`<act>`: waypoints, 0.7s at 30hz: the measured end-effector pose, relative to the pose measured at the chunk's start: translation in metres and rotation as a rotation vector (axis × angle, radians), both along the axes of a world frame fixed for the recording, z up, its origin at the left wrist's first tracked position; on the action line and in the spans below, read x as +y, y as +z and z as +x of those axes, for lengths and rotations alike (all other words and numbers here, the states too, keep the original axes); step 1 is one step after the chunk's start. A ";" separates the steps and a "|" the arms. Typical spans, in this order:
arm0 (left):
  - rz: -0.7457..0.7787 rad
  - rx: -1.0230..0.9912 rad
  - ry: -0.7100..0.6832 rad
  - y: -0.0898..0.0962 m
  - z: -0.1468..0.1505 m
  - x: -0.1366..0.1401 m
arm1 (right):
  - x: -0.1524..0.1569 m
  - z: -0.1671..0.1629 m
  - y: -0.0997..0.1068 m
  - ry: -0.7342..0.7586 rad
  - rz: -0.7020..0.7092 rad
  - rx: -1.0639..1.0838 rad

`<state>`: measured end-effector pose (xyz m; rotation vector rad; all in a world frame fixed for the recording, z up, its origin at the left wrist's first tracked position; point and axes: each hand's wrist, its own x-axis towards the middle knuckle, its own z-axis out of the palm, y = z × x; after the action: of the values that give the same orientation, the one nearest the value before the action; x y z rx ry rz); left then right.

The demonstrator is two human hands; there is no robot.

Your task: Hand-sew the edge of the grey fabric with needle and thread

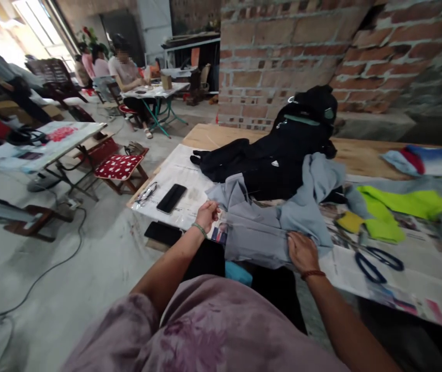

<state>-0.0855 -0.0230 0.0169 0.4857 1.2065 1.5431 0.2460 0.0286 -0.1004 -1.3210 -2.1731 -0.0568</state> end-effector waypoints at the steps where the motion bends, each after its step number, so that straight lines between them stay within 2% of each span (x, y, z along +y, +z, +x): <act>1: -0.003 0.000 0.011 -0.002 -0.001 0.000 | 0.001 0.001 -0.001 0.004 0.006 -0.004; 6: -0.035 -0.001 0.074 -0.011 -0.005 -0.002 | 0.004 0.003 -0.004 0.000 0.019 -0.023; 10: 0.006 -0.010 0.062 -0.011 0.000 -0.004 | 0.004 -0.015 0.014 -0.011 0.017 0.019; 12: 0.047 -0.012 0.034 -0.009 0.008 -0.002 | -0.003 -0.041 0.029 0.044 0.031 0.052; 16: 0.086 0.018 0.008 -0.002 0.023 0.004 | -0.029 -0.119 0.048 0.312 -0.041 0.103; 19: 0.093 0.055 0.015 0.007 0.028 0.006 | -0.041 -0.168 0.051 0.357 -0.124 0.066; 21: 0.083 0.072 0.020 0.015 0.026 0.008 | -0.038 -0.187 0.054 0.354 -0.197 0.007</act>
<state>-0.0595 -0.0153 0.0322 0.5890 1.2087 1.6097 0.0591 -0.0097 -0.0459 -1.0138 -2.4222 0.3063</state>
